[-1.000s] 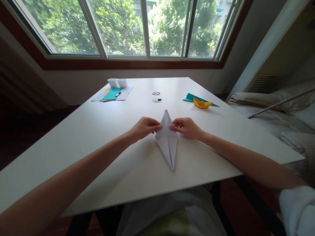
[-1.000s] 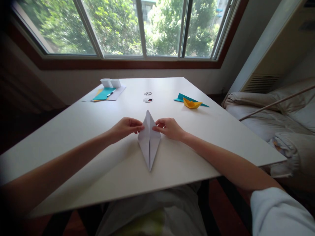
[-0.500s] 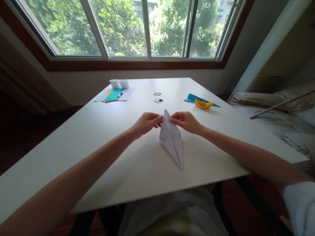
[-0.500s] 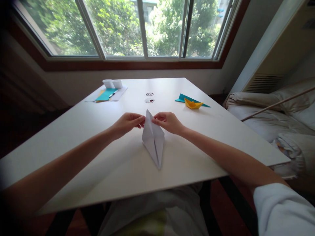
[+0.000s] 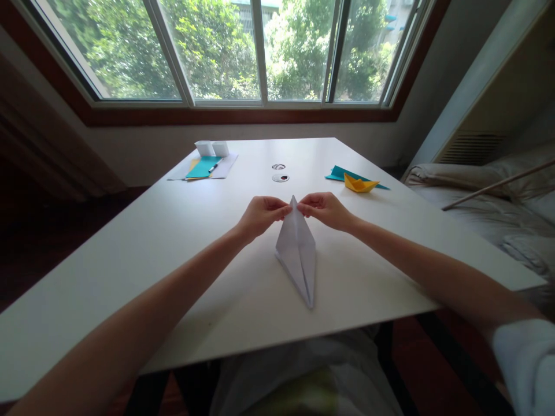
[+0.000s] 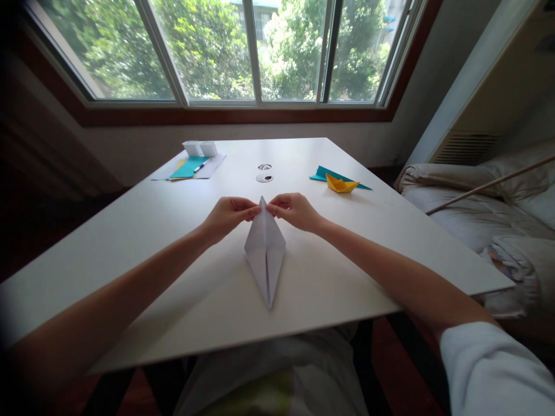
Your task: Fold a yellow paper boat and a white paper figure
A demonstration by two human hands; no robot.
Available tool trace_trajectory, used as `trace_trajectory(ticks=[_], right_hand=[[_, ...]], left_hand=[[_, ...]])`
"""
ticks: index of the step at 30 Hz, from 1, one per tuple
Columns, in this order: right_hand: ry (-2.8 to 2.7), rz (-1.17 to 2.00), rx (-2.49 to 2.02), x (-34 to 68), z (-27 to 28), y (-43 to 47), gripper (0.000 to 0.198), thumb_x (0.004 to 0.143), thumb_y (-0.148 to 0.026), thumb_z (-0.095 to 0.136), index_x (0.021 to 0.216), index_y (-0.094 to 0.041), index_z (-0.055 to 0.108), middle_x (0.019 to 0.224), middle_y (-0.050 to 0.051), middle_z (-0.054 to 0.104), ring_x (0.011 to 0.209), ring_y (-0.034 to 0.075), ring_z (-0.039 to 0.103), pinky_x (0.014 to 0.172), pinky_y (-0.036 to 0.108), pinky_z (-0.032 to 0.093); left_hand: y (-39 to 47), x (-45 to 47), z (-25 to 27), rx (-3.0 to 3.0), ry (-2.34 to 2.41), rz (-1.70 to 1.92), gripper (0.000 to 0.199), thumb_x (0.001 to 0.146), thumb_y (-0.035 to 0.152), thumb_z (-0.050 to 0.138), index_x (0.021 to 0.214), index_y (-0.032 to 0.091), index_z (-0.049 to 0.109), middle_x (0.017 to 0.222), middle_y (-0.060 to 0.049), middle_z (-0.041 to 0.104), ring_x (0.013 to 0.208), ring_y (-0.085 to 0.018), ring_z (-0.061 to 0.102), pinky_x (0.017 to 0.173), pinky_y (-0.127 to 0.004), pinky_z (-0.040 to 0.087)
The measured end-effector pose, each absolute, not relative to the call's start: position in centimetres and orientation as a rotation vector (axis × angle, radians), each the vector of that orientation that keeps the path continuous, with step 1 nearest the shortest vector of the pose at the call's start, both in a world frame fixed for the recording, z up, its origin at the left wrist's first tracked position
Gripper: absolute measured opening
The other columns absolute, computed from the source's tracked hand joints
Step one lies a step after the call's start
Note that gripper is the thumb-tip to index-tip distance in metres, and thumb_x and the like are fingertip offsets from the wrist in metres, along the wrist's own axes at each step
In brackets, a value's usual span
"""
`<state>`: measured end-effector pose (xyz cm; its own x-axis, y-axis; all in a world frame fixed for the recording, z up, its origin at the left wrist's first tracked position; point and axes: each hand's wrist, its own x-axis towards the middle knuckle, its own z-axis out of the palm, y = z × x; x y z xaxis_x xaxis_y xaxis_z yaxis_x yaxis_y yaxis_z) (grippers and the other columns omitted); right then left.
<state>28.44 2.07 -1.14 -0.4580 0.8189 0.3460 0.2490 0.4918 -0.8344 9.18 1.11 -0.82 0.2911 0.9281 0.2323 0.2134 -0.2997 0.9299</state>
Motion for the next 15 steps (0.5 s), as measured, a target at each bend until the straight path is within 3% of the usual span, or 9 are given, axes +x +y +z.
trace_trajectory(ticks=[7,15], right_hand=[[-1.908,0.958,-0.859,28.09,-1.08,2.52,0.033,0.07,-0.045,0.063,0.077,-0.012,0.065,0.071,0.005,0.065,0.065,0.013,0.058,0.063,0.028,0.048],[-1.872,0.977,-0.875,27.8,-1.1,2.16,0.035,0.067,-0.046,0.066,0.076,-0.012,0.064,0.071,0.005,0.065,0.066,0.014,0.058,0.062,0.028,0.048]], left_hand=[[1.37,9.43,-1.22,1.602,0.967,1.148,0.033,0.07,0.044,0.065,0.072,0.011,0.07,0.062,-0.004,0.063,0.058,-0.011,0.052,0.058,-0.025,0.043],[1.39,9.93,-1.56,1.445,0.925,1.174,0.031,0.064,0.039,0.071,0.073,0.01,0.069,0.065,-0.004,0.065,0.06,-0.011,0.055,0.062,-0.026,0.044]])
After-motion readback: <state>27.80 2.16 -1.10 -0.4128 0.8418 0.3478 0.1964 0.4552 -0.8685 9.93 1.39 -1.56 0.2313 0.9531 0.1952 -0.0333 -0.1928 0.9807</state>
